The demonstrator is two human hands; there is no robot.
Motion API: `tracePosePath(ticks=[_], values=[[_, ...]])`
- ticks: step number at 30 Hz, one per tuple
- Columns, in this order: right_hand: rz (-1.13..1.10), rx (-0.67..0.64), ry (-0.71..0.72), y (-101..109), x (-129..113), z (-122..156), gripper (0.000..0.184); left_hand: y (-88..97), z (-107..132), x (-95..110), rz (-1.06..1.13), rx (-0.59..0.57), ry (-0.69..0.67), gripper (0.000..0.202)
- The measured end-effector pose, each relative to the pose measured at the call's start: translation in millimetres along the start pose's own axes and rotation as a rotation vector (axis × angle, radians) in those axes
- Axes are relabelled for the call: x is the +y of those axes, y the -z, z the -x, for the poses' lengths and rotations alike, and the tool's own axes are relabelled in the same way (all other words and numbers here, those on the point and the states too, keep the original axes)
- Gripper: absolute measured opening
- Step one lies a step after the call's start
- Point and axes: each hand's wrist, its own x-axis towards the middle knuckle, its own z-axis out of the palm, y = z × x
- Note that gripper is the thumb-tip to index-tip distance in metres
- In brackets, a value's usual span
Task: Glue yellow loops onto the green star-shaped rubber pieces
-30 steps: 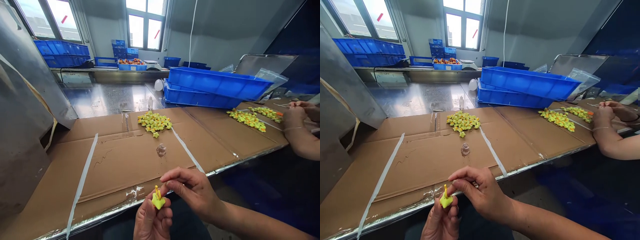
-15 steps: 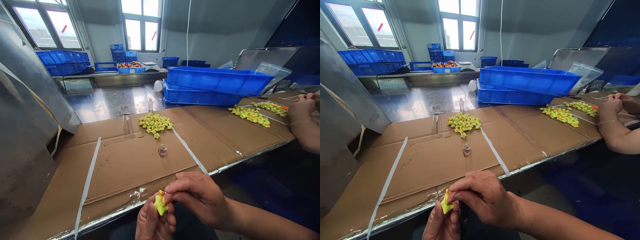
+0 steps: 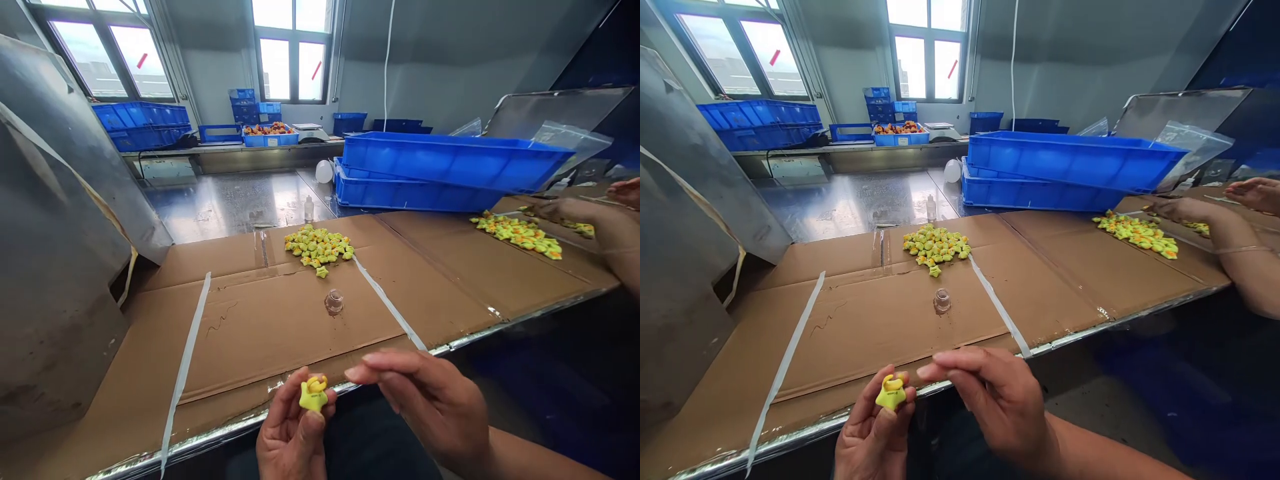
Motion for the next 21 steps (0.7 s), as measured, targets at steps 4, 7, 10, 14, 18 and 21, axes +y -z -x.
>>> tracePosePath(ticks=[4, 7, 10, 14, 18, 21], values=[[0.164, -0.151, 0.159, -2, -3, 4, 0.024, 7.7, -3, -11, -0.078, 0.028, -0.204, 0.034], [0.283, -0.162, 0.206, -5, -3, 6, 0.023, 9.2, 0, -16, -0.145, 0.000, -0.364, 0.030], [0.340, -0.164, 0.237, -7, -3, 8, 0.024, 10.1, 3, -18, -0.186, -0.060, -0.443, 0.027], [0.335, -0.168, 0.242, -8, -5, 11, 0.025, 21.1, -2, -17, -0.265, -0.205, -0.538, 0.025], [0.276, -0.266, 0.282, -4, -5, 9, 0.029, 31.0, -5, -16, -0.374, -0.372, -0.658, 0.036], [0.227, -0.359, 0.305, -1, -3, 6, 0.030, 25.2, 2, -18, -0.368, -0.281, -0.682, 0.031]])
